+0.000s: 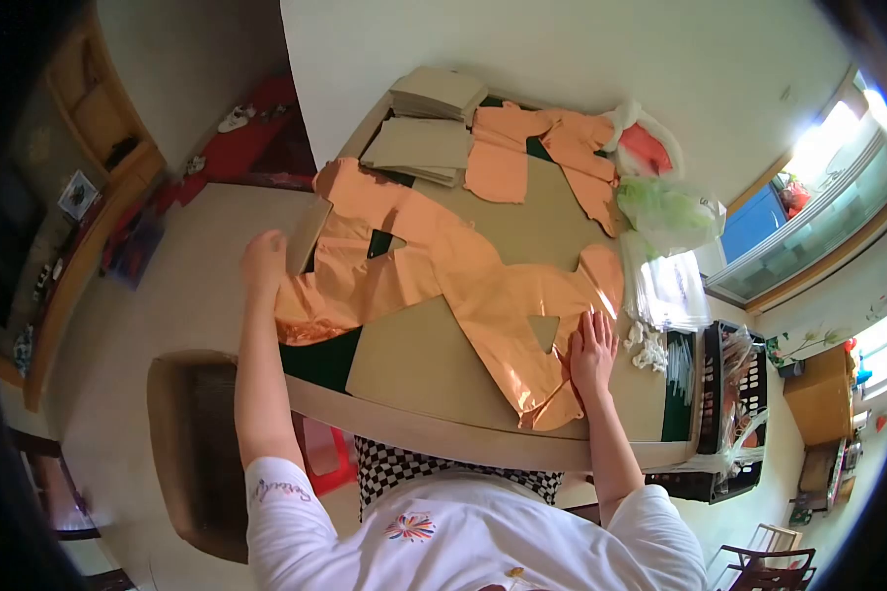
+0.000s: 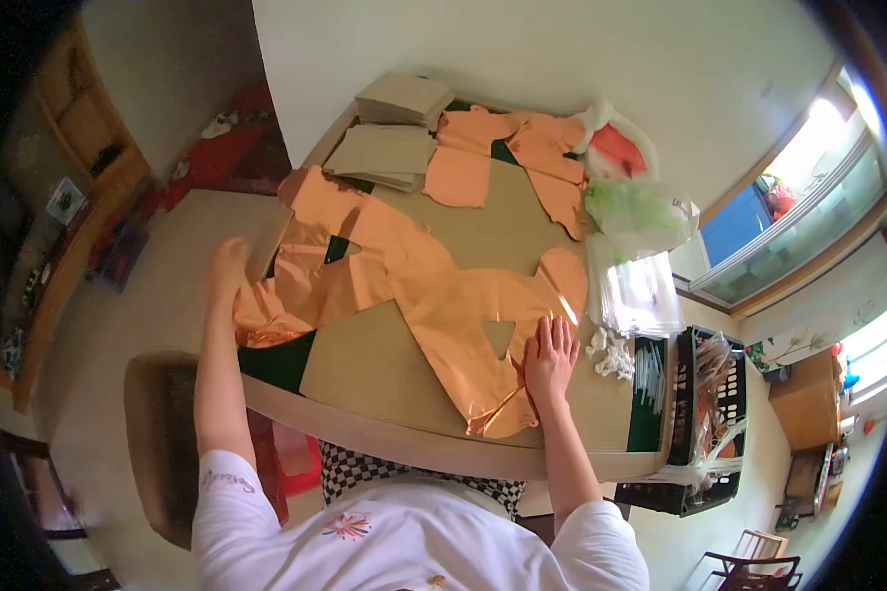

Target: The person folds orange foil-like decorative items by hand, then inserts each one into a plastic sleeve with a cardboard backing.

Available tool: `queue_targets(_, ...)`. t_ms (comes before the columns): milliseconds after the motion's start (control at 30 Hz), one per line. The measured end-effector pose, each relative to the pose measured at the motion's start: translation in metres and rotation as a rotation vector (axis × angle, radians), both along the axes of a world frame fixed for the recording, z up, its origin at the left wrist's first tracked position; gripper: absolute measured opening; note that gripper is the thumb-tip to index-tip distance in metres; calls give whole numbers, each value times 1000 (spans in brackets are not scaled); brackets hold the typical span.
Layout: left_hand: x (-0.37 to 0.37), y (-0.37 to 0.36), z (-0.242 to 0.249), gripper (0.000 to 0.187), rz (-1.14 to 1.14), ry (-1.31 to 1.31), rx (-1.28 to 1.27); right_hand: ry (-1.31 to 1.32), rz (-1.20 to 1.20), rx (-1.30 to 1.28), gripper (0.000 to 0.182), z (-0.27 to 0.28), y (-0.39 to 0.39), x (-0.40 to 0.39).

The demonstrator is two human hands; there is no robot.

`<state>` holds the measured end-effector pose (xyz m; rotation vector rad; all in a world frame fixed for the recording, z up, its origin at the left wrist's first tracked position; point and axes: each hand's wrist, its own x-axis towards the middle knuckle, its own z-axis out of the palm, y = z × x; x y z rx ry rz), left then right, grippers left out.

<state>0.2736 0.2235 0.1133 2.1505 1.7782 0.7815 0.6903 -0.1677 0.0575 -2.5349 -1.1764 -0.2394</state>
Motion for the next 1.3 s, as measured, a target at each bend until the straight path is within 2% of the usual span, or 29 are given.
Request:
queue_targets(133, 24, 67, -9, 22, -78, 208, -159, -9, 0, -3, 45, 2, 0, -1)
queue_targets(233, 25, 121, -75, 17, -153, 136, 124, -40, 10, 1, 45, 2, 1, -2)
queue_targets(333, 34, 134, -65, 16, -140, 375, -29, -53, 9, -14, 45, 1, -1, -2)
queue_targets(433, 7, 141, -61, 15, 7, -406, -379, -49, 18, 19, 43, 1, 0, -1)
queue_targets(467, -26, 171, -105, 14, -39, -74, -416, -31, 11, 27, 43, 6, 0, -5)
queue_targets(533, -61, 107, -81, 15, -38, 498, -517, -26, 11, 22, 44, 3, -1, -5)
queue_targets(567, -76, 99, -82, 17, -50, 668, -536, -26, 7, 25, 44, 2, 0, -3)
queue_targets(600, -91, 99, -84, 20, -22, 680, -534, -24, 5, 30, 44, 1, 3, -2)
queue_targets(667, -113, 110, -89, 25, 59, 631, -517, -22, -24, 11, 45, 2, 2, -4)
queue_targets(800, -138, 164, -89, 36, 254, 135, -470, -38, -36, 6, 44, 9, 5, -8)
queue_targets(833, -132, 169, -80, 39, 268, 10, -408, -49, -35, 8, 44, 7, 6, -8)
queue_targets(867, -122, 171, -73, 42, 223, -2, -269, -56, -36, 9, 44, 5, 5, -10)
queue_targets(933, -32, 66, 30, 34, 75, 346, 360, 0, -17, 54, 43, 8, 7, -14)
queue_targets(1000, 25, -3, 67, 34, -141, 303, 535, 75, 9, 94, 42, 11, 1, -20)
queue_targets(1067, 75, -49, 38, 33, -429, 6, 442, 168, 25, 182, 43, 11, -2, -19)
queue_targets(1100, 114, -106, 56, 36, -555, -298, 254, 216, 37, 222, 43, 11, -5, -20)
queue_targets(1133, 137, -128, 32, 38, -568, -344, -56, 204, 36, 192, 42, 15, -8, -22)
queue_targets(1167, 156, -161, 49, 39, -727, 74, -140, 183, 49, 152, 43, 16, -11, -26)
queue_targets(1200, 175, -189, 19, 45, -853, -19, -78, 160, 62, 113, 43, 17, -14, -29)
queue_targets(1267, 195, -225, -9, 55, -1013, 179, 134, 114, 90, 73, 44, 18, -19, -33)
queue_targets(1300, 199, -231, -20, 57, -1029, 165, 122, 115, 91, 68, 44, 19, -24, -32)
